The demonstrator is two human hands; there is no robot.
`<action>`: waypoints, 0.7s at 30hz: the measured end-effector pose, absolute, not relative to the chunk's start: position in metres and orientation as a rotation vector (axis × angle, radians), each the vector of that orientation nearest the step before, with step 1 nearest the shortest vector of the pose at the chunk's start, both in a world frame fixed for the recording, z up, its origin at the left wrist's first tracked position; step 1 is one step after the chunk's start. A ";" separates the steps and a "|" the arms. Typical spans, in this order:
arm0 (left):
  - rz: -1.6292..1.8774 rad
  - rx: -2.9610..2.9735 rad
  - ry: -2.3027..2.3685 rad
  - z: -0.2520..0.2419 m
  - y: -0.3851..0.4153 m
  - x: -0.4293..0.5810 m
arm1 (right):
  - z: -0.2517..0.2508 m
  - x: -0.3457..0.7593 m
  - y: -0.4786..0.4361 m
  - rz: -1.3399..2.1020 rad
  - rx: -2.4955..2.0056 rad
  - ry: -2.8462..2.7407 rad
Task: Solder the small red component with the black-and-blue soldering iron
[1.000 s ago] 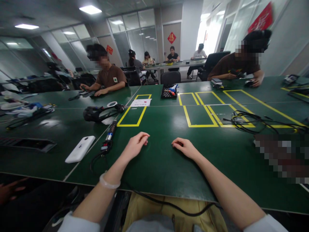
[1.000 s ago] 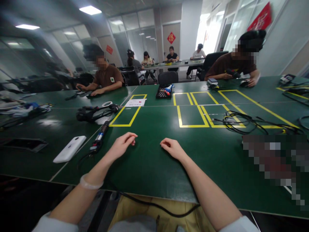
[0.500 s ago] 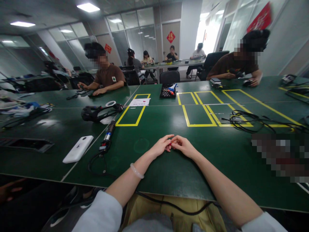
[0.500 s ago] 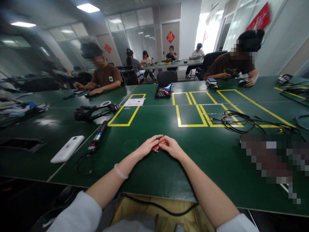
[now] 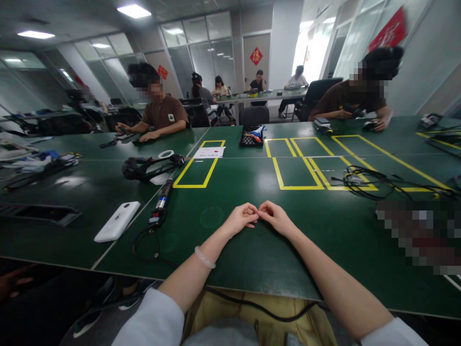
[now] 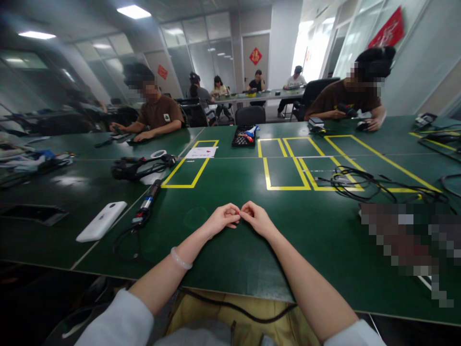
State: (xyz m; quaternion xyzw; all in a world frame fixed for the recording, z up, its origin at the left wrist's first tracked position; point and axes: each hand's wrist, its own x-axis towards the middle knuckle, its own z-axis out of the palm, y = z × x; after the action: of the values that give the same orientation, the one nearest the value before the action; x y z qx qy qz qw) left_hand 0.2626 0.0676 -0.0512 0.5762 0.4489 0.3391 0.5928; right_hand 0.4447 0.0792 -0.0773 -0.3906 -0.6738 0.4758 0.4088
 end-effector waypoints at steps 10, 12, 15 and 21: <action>0.792 1.374 1.035 -0.052 0.068 0.261 | -0.074 0.447 0.078 1.136 -0.955 -1.778; 0.777 1.382 1.057 -0.050 0.069 0.258 | -0.072 0.447 0.077 1.125 -0.955 -1.796; 0.740 1.450 1.135 -0.043 0.069 0.248 | -0.071 0.448 0.077 1.116 -0.958 -1.809; 0.642 1.966 1.492 -0.020 0.061 0.176 | -0.074 0.450 0.079 1.124 -0.958 -1.818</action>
State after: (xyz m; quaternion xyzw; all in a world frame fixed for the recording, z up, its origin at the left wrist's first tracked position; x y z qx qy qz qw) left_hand 0.1763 0.0609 -0.0199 0.7373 0.5597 0.2409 0.2915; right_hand 0.4503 0.0795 -0.0742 -0.3768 -0.7150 0.4419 0.3892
